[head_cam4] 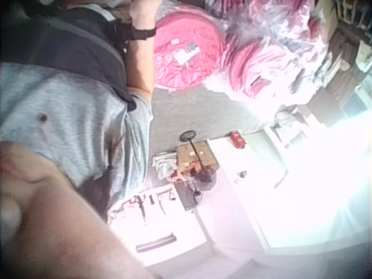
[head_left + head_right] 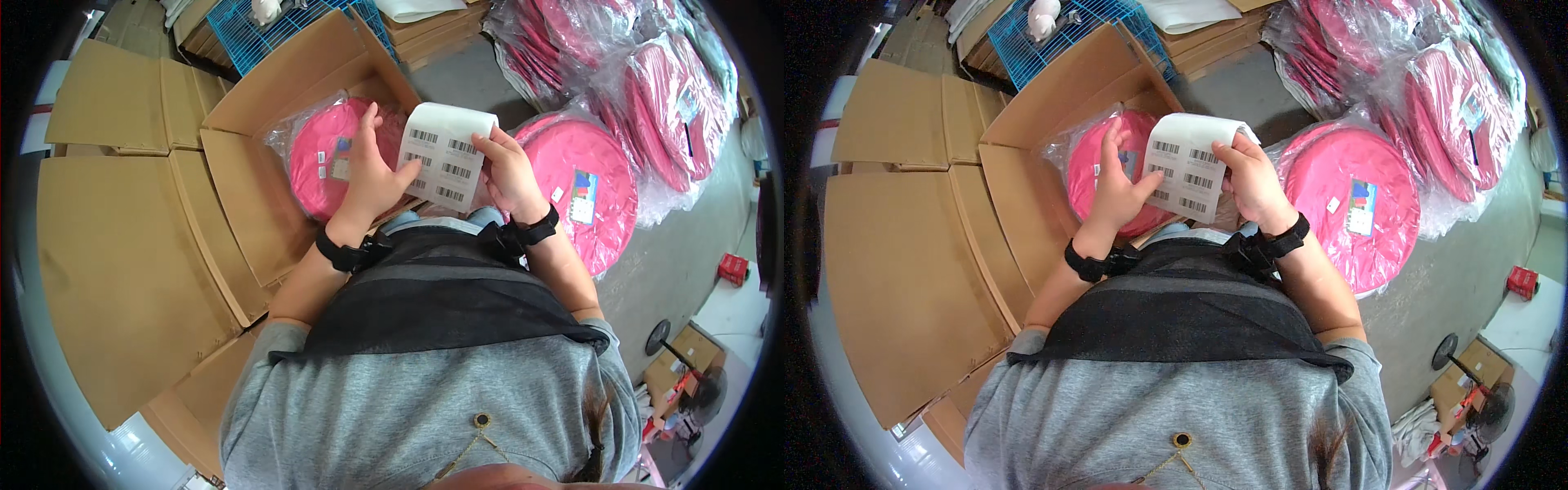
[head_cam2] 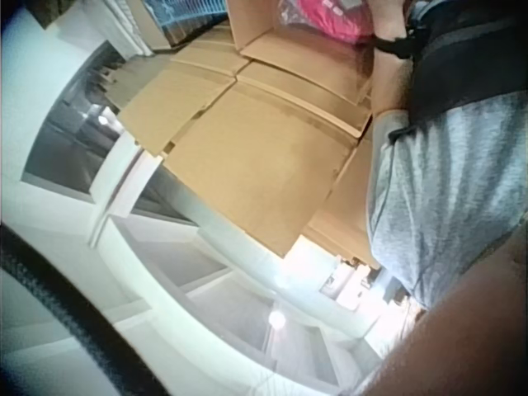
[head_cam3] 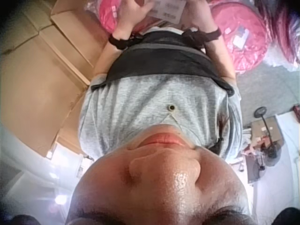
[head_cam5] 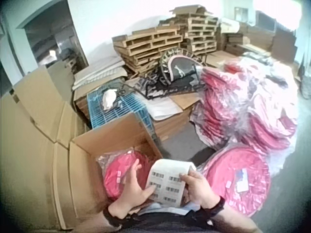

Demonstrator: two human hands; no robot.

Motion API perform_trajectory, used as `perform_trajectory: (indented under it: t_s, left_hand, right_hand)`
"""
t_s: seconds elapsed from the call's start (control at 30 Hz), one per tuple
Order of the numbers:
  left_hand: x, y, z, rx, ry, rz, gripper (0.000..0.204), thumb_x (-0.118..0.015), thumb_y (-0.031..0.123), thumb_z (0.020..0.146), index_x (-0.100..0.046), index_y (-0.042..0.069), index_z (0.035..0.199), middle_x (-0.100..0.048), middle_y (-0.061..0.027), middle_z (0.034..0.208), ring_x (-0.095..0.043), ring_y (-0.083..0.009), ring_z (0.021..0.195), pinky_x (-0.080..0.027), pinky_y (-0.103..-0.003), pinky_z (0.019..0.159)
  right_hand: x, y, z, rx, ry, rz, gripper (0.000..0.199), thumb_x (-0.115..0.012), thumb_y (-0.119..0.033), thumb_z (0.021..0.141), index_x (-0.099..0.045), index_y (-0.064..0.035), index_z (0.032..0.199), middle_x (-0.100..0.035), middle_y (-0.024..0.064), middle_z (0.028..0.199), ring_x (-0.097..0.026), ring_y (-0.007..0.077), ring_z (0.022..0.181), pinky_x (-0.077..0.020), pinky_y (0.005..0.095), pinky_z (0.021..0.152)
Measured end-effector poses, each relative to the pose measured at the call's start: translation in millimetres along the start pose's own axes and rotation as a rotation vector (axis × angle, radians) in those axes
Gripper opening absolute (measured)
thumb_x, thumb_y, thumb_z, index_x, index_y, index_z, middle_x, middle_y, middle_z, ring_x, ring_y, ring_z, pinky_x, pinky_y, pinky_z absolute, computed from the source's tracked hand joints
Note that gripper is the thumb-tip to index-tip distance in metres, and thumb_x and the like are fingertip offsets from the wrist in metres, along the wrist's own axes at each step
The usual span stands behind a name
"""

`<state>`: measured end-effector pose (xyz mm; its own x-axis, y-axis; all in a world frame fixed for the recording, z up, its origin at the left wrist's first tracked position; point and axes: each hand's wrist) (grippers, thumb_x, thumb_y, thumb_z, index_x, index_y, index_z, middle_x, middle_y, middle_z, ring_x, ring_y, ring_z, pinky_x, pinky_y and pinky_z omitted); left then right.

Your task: The person applies shipping labels to pink circular items wrapped in plastic. They tear labels from a roll, place them on the items, and use a handheld scanner to scan the labels. The person then places the labeled items into a cardboard box.

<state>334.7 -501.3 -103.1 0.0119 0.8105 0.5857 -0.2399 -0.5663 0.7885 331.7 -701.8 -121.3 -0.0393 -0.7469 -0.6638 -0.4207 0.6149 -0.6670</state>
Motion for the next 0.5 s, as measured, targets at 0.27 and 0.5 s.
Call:
perform_trajectory:
  t_s: [0.27,0.5]
  left_hand:
    - [0,31,-1,-0.129,-0.009,0.262,0.094,-0.07,0.018,0.061,-0.016,0.003,0.135,-0.028,-0.0205,0.13,-0.025,-0.0354,0.123,-0.017,-0.048,0.101]
    - [14,-9,-14,-0.072,-0.027,0.148,0.099,-0.071,0.02,0.059,-0.012,0.005,0.137,-0.024,-0.0206,0.133,-0.024,-0.0358,0.123,-0.013,-0.052,0.101]
  right_hand:
    - [-18,0,1,-0.01,0.063,0.038,0.022,-0.043,-0.013,0.09,-0.051,-0.0049,0.109,-0.059,0.0,0.087,-0.051,0.0039,0.064,-0.038,0.0174,0.049]
    - [0,5,9,0.015,0.062,0.016,0.02,-0.043,-0.013,0.089,-0.052,-0.0069,0.106,-0.057,-0.0019,0.082,-0.044,0.0023,0.054,-0.0294,0.0164,0.041]
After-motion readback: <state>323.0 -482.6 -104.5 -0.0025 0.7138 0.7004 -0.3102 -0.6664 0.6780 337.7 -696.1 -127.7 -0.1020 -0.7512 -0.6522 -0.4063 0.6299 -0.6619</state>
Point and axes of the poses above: each hand's wrist, its own z-axis towards the middle knuckle, its own x-axis out of the back of the hand, y = z × x
